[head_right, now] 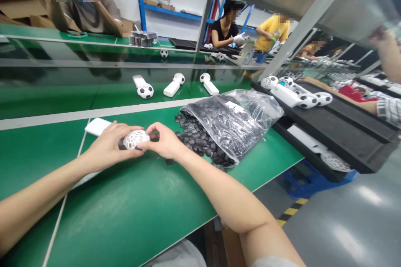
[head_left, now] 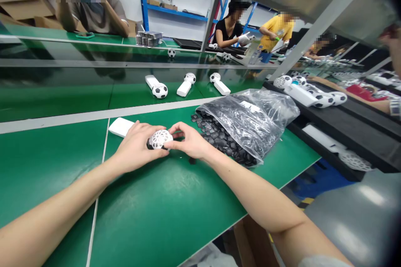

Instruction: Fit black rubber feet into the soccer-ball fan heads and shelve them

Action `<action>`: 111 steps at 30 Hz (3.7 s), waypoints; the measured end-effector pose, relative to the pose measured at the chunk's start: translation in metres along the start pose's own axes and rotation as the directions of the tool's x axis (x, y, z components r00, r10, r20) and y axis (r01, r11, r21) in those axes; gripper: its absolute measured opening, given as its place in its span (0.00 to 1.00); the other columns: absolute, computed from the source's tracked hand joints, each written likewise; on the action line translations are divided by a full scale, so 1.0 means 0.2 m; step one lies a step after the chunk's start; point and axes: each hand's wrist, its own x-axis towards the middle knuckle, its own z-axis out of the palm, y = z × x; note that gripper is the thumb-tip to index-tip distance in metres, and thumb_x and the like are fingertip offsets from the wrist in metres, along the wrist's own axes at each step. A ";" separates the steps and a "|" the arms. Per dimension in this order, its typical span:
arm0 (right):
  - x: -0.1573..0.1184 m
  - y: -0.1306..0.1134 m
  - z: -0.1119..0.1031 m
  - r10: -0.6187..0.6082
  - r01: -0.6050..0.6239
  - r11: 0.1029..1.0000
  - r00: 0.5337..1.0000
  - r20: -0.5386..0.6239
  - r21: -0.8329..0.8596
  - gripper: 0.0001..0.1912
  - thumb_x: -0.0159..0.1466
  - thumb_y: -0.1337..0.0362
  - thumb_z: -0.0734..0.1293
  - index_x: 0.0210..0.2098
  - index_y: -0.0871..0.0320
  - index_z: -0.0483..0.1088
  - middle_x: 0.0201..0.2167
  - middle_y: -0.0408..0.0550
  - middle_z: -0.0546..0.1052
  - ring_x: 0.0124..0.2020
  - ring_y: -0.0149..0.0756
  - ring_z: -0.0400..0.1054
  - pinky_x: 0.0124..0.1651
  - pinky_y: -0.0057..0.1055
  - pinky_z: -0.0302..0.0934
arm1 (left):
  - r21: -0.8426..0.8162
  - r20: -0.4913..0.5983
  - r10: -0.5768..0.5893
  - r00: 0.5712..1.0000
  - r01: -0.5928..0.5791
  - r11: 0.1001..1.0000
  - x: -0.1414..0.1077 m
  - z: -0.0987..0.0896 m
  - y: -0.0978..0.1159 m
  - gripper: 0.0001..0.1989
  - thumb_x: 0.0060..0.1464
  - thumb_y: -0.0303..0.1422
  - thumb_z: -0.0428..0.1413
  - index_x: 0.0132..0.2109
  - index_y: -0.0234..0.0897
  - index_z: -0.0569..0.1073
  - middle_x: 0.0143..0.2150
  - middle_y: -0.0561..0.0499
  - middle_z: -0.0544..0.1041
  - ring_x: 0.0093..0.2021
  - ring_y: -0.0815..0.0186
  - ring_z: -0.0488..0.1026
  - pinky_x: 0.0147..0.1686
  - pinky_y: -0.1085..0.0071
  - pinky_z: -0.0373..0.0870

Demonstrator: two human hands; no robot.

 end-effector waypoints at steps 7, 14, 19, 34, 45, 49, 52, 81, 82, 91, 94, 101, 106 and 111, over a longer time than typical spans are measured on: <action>-0.04 -0.03 -0.25 0.087 -0.090 0.823 0.996 -0.032 -0.562 0.05 0.53 0.63 0.69 0.28 0.58 0.71 0.24 0.40 0.73 0.26 0.28 0.65 0.30 0.25 0.56 | 0.027 0.171 -0.054 0.984 0.051 0.998 -0.03 -0.05 -0.02 0.38 0.44 0.50 0.55 0.60 0.41 0.57 0.63 0.42 0.56 0.64 0.43 0.40 0.57 0.45 0.46; -0.06 -0.04 -0.18 0.195 -0.060 0.615 0.978 0.077 -0.787 0.03 0.55 0.69 0.67 0.27 0.56 0.73 0.26 0.42 0.76 0.30 0.32 0.69 0.32 0.26 0.56 | -0.101 0.179 -0.033 0.983 0.052 0.994 -0.03 0.00 0.05 0.30 0.48 0.44 0.53 0.58 0.41 0.58 0.64 0.44 0.54 0.65 0.49 0.40 0.59 0.51 0.50; -0.13 -0.10 -0.13 0.167 0.065 0.405 0.975 0.144 -0.912 0.05 0.58 0.70 0.64 0.32 0.59 0.72 0.34 0.51 0.75 0.34 0.39 0.70 0.32 0.29 0.59 | -0.136 0.225 0.001 0.974 0.030 0.990 -0.03 -0.02 0.03 0.30 0.47 0.39 0.54 0.58 0.43 0.58 0.66 0.44 0.49 0.65 0.50 0.44 0.59 0.52 0.49; -0.13 -0.08 -0.11 0.151 -0.056 0.156 0.988 -0.032 -0.986 0.12 0.61 0.73 0.56 0.41 0.65 0.68 0.38 0.59 0.72 0.38 0.45 0.69 0.33 0.33 0.63 | -0.218 0.235 0.049 0.971 0.003 0.976 -0.03 -0.02 0.02 0.29 0.47 0.42 0.56 0.57 0.44 0.59 0.66 0.45 0.47 0.66 0.55 0.40 0.60 0.54 0.47; -0.10 -0.05 -0.09 0.117 -0.052 0.108 0.992 -0.039 -0.993 0.13 0.62 0.73 0.54 0.35 0.66 0.69 0.33 0.59 0.74 0.35 0.46 0.70 0.33 0.35 0.62 | -0.217 0.231 0.047 0.972 0.004 0.976 -0.04 -0.03 0.03 0.29 0.47 0.39 0.55 0.56 0.43 0.59 0.66 0.45 0.48 0.66 0.56 0.41 0.60 0.55 0.48; -0.10 -0.03 -0.10 0.076 -0.052 0.121 0.996 -0.043 -0.991 0.12 0.64 0.69 0.55 0.36 0.64 0.69 0.32 0.57 0.73 0.34 0.45 0.70 0.33 0.34 0.61 | -0.212 0.228 0.042 0.973 0.008 0.977 -0.05 -0.03 0.04 0.28 0.48 0.39 0.55 0.56 0.42 0.59 0.66 0.44 0.48 0.66 0.56 0.40 0.60 0.55 0.47; -0.08 -0.02 -0.10 0.023 -0.068 0.137 0.998 -0.065 -0.988 0.11 0.63 0.69 0.55 0.35 0.62 0.68 0.31 0.55 0.73 0.33 0.43 0.70 0.33 0.33 0.59 | -0.209 0.216 0.050 0.975 -0.003 0.978 -0.04 -0.02 0.03 0.29 0.48 0.41 0.55 0.57 0.43 0.59 0.66 0.45 0.48 0.66 0.55 0.40 0.60 0.54 0.47; -0.10 -0.03 -0.01 -0.254 0.258 0.948 0.966 0.044 -0.186 0.04 0.59 0.68 0.64 0.31 0.58 0.73 0.32 0.45 0.73 0.37 0.31 0.66 0.44 0.29 0.60 | -0.272 0.184 0.065 0.981 -0.013 0.962 -0.04 0.00 -0.01 0.27 0.49 0.43 0.53 0.56 0.43 0.60 0.66 0.46 0.50 0.66 0.55 0.40 0.60 0.56 0.47; -0.10 -0.03 0.00 -0.252 0.258 0.952 0.966 0.055 -0.165 0.05 0.59 0.69 0.65 0.31 0.58 0.73 0.32 0.45 0.73 0.37 0.30 0.66 0.44 0.29 0.60 | -0.273 0.180 0.071 0.981 -0.019 0.962 -0.04 0.01 -0.01 0.27 0.49 0.44 0.53 0.56 0.43 0.60 0.66 0.47 0.50 0.66 0.55 0.40 0.60 0.56 0.46; -0.07 -0.02 0.05 -0.143 0.143 0.989 0.989 0.027 0.024 0.02 0.54 0.70 0.68 0.26 0.59 0.70 0.26 0.40 0.72 0.29 0.27 0.65 0.37 0.27 0.59 | -0.334 0.160 0.057 0.986 0.000 0.943 -0.03 0.01 0.02 0.20 0.50 0.41 0.53 0.50 0.43 0.64 0.63 0.46 0.56 0.66 0.56 0.40 0.60 0.54 0.44; -0.05 -0.01 0.06 -0.080 0.075 0.991 0.996 0.045 0.112 0.07 0.52 0.67 0.70 0.24 0.59 0.66 0.23 0.38 0.69 0.25 0.25 0.62 0.32 0.25 0.58 | -0.373 0.150 0.052 0.987 0.008 0.928 -0.02 0.01 0.03 0.17 0.48 0.37 0.54 0.47 0.41 0.65 0.60 0.46 0.60 0.66 0.57 0.41 0.60 0.54 0.45; 0.01 0.05 0.03 -0.093 0.086 0.980 0.995 -0.032 -0.177 0.08 0.56 0.61 0.67 0.30 0.59 0.67 0.28 0.41 0.70 0.28 0.28 0.62 0.33 0.27 0.59 | -0.316 0.116 0.063 0.991 -0.023 0.949 -0.01 0.01 -0.01 0.17 0.47 0.36 0.53 0.47 0.42 0.65 0.57 0.46 0.61 0.64 0.55 0.46 0.58 0.53 0.48; 0.04 0.08 -0.03 -0.170 0.154 0.669 0.984 0.051 -0.727 0.09 0.61 0.66 0.63 0.40 0.58 0.72 0.41 0.50 0.72 0.43 0.37 0.62 0.48 0.34 0.56 | -0.181 0.034 -0.113 0.993 0.117 0.976 -0.02 0.03 -0.04 0.29 0.39 0.47 0.59 0.50 0.44 0.66 0.50 0.46 0.57 0.57 0.49 0.53 0.56 0.50 0.51; 0.03 0.05 -0.01 -0.167 0.222 0.457 0.973 0.162 -0.861 0.09 0.63 0.67 0.61 0.37 0.59 0.73 0.36 0.50 0.74 0.39 0.38 0.63 0.43 0.32 0.56 | -0.299 0.112 -0.115 0.987 0.144 0.943 -0.03 -0.01 -0.02 0.29 0.41 0.39 0.59 0.52 0.42 0.64 0.45 0.49 0.57 0.48 0.57 0.62 0.54 0.56 0.58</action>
